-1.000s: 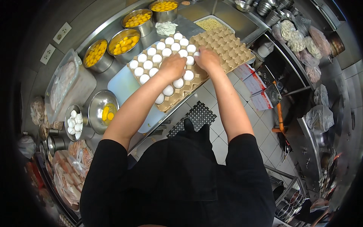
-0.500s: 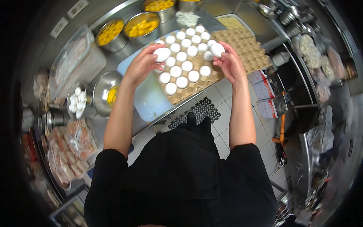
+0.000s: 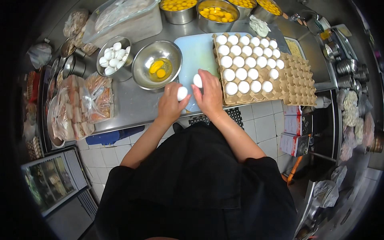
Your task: The recorder is cracking a large number of eggs from trays into metal bowls at a kitchen prep station.
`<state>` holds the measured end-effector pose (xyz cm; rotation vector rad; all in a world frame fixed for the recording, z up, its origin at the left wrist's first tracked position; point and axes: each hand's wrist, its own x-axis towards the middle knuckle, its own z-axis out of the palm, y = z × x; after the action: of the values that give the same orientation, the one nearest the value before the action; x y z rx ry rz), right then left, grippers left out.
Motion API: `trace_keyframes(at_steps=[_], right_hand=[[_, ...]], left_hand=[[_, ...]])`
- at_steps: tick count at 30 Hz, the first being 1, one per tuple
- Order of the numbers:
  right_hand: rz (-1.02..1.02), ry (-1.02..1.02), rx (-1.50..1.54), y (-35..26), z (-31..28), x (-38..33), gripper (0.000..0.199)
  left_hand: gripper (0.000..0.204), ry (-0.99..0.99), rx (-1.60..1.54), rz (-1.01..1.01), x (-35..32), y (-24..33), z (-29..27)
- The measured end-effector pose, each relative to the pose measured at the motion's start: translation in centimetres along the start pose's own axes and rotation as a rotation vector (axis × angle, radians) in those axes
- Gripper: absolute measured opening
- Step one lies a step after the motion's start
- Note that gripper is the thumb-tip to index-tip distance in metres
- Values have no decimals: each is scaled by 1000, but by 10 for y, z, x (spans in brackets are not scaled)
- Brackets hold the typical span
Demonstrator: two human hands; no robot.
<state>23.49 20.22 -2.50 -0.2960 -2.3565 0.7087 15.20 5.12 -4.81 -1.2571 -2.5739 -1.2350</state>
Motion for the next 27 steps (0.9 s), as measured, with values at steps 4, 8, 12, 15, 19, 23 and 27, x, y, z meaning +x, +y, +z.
trace_keyframes(at_steps=[4,8,12,15,19,23,27], right_hand=[[-11,-48,-108,30,25,-16,51],[250,-47,219,21,26,11,50],[604,-295,861,0,22,60,45],[514,-529,708,-27,35,94,43],[252,-511,420,-24,62,112,44],[85,-431,283,-24,73,117,41],[-132,-340,184,-14,70,123,38]], left_hand=[[41,-61,140,32,0,-8,17],[39,-51,-123,-151,11,-5,-2],[34,-141,-868,-494,57,-36,-43],[33,-267,-1322,-763,76,-51,-58],[34,-262,-1343,-807,84,-59,-70],[32,-281,-1285,-857,79,-78,-76],[31,-300,-1077,-878,87,-45,-92]])
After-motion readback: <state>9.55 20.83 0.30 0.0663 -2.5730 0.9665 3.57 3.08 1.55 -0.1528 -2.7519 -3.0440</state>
